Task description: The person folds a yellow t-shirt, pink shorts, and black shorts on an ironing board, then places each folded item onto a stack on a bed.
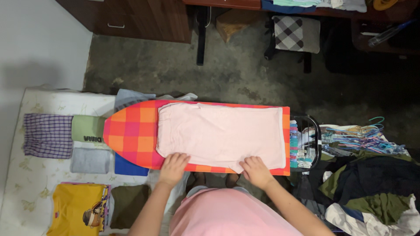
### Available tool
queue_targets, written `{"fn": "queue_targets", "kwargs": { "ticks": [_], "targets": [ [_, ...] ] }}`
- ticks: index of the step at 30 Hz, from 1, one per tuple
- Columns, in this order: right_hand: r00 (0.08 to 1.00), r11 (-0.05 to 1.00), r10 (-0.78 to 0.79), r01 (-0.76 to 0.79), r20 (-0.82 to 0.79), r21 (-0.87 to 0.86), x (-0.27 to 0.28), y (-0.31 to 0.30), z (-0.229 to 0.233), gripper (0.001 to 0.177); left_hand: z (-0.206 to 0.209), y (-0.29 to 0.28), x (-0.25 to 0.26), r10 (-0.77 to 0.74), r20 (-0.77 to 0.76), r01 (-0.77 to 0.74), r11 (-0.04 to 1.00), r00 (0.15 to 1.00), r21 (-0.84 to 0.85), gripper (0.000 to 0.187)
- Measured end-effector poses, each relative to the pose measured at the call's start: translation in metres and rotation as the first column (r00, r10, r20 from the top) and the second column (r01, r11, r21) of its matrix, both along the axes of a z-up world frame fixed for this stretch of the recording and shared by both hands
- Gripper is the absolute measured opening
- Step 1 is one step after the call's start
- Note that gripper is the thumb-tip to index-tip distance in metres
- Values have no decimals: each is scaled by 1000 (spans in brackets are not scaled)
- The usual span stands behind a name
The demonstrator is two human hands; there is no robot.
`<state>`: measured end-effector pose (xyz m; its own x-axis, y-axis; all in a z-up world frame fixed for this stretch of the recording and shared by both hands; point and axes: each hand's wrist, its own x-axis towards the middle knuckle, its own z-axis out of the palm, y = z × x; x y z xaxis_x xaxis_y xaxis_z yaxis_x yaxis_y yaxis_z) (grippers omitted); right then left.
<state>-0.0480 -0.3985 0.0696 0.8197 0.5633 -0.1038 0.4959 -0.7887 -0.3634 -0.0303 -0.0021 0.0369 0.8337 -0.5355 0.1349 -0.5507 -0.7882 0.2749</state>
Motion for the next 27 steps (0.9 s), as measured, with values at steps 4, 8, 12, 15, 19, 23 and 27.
{"fn": "queue_targets", "kwargs": {
  "ticks": [4,8,12,15,19,23,27],
  "targets": [
    [1000,1000,23,-23,-10,14,7,-32,-5,40,-7,18,8,136,-73,-133,990,988,43,40],
    [978,965,-155,180,-138,192,14,-44,-18,27,5,-10,9,256,-79,-249,964,963,88,36],
    [903,886,-320,392,-286,246,31,-44,-27,24,25,-91,5,-30,-154,13,994,988,-110,41],
    [903,915,-318,372,-289,157,39,-43,-22,25,38,-161,1,-75,-218,23,972,973,-233,55],
    [935,932,-234,294,-265,212,39,-43,-4,24,26,-215,6,99,-330,-211,922,939,-324,23],
    [980,968,-152,173,-127,182,23,-59,14,29,6,-225,18,172,-320,-287,888,932,-359,20],
    [958,953,-287,286,2,103,2,-88,16,27,-1,-228,34,274,-412,-383,900,869,-209,28]
  ]
}}
